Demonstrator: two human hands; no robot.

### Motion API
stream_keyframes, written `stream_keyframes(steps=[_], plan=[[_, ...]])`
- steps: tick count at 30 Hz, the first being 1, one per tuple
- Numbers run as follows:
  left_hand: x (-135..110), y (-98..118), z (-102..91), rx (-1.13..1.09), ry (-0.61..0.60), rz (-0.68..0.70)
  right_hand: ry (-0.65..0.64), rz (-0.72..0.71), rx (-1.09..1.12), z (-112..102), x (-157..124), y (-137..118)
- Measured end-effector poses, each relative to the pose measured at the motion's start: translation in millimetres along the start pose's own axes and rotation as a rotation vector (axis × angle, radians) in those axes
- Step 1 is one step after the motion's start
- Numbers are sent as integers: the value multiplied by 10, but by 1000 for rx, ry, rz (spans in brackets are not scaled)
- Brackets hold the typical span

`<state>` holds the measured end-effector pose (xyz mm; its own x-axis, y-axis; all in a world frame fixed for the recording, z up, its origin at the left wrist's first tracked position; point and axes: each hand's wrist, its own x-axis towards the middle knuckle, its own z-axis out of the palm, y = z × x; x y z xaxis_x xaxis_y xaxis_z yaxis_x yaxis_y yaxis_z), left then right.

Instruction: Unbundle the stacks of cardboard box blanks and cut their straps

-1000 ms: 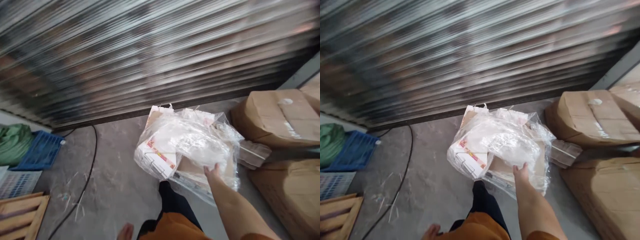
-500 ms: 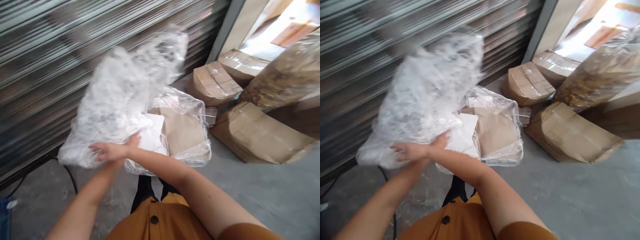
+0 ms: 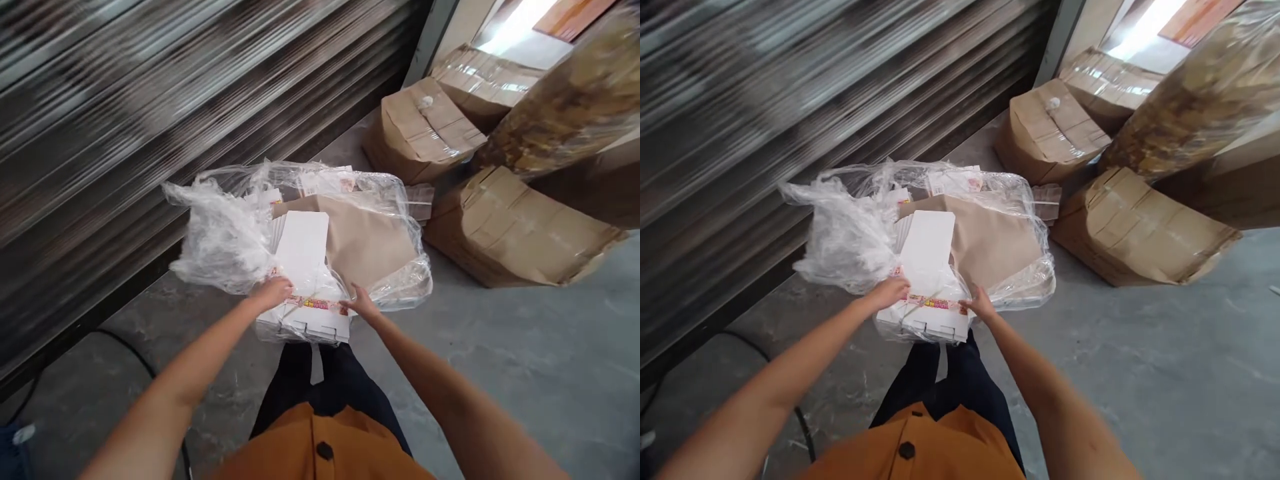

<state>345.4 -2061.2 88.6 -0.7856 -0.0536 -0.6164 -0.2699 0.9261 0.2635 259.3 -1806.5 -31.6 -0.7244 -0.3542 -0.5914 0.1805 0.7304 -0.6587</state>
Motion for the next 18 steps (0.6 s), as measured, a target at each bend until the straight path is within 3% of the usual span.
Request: stream_keyframes(steps=[2,4,7,10,12,14,18], plan=[[329,241,90,32,34,87,-42,14,-54,115,200,3],[616,322,132,68,43,99,-85,25,-135,216,331,-10],[893,191,200,119,-23,43,-172,-49,-256,230,325,10],[928,6,332,145,-155,4,-326,-220,-300,90,22,96],[771,-44,457,136,-246,-2,-449,-329,-291,29,-343,176],[434,-47,600,109,-324,-6,-576,-410,-259,92,-786,257],[-645,-111,854,27,-508,-100,-824,-507,-124,587,-1546,322]])
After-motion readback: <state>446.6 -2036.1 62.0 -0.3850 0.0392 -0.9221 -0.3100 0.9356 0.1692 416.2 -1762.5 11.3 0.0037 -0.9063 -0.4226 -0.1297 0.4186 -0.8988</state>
